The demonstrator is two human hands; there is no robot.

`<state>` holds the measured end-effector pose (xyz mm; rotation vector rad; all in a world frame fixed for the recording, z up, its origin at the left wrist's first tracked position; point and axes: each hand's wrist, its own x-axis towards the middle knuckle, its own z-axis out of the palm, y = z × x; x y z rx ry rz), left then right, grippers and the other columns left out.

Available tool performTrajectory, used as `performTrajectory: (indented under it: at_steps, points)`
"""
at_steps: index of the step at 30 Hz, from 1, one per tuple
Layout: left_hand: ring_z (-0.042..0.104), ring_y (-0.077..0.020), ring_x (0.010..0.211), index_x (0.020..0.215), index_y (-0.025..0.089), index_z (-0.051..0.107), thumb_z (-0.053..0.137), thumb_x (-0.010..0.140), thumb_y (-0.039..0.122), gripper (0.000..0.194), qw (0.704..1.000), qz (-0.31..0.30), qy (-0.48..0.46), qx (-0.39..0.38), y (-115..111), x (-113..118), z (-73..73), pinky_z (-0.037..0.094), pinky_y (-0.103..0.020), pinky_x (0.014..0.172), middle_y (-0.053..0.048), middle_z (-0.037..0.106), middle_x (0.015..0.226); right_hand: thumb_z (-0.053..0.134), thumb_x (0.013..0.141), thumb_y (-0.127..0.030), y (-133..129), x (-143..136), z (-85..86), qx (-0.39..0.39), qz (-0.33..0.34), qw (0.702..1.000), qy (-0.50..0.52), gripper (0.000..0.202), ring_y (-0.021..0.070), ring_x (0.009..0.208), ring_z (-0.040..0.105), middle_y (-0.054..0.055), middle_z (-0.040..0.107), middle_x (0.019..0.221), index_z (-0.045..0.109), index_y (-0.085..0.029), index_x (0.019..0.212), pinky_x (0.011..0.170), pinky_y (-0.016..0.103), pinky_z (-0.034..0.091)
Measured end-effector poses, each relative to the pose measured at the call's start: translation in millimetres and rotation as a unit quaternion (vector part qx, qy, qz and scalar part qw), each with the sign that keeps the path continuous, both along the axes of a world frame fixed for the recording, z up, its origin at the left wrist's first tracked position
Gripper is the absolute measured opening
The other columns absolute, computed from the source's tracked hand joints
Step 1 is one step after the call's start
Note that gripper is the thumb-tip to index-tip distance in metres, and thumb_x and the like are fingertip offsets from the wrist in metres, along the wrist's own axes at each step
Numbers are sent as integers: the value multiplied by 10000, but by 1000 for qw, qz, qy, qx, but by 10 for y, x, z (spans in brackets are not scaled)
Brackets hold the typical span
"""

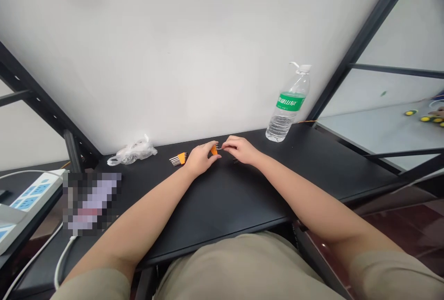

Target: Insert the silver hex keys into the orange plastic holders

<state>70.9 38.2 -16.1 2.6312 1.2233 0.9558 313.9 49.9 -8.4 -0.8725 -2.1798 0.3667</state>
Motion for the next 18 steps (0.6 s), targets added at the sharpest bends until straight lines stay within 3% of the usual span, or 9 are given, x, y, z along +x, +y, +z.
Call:
performTrajectory:
  at_steps: [18]
  points:
    - [686,-243,1208,1441,261,542,685,953,457,545,1000,1,-18,-6,8,-13,-3,540,-385,1054,-47,697,1363,601,983,-283,0,59,27,-22,-7,1000,-13,203,190,846,643,65,688,1000,789,-230,1038,800,349,508]
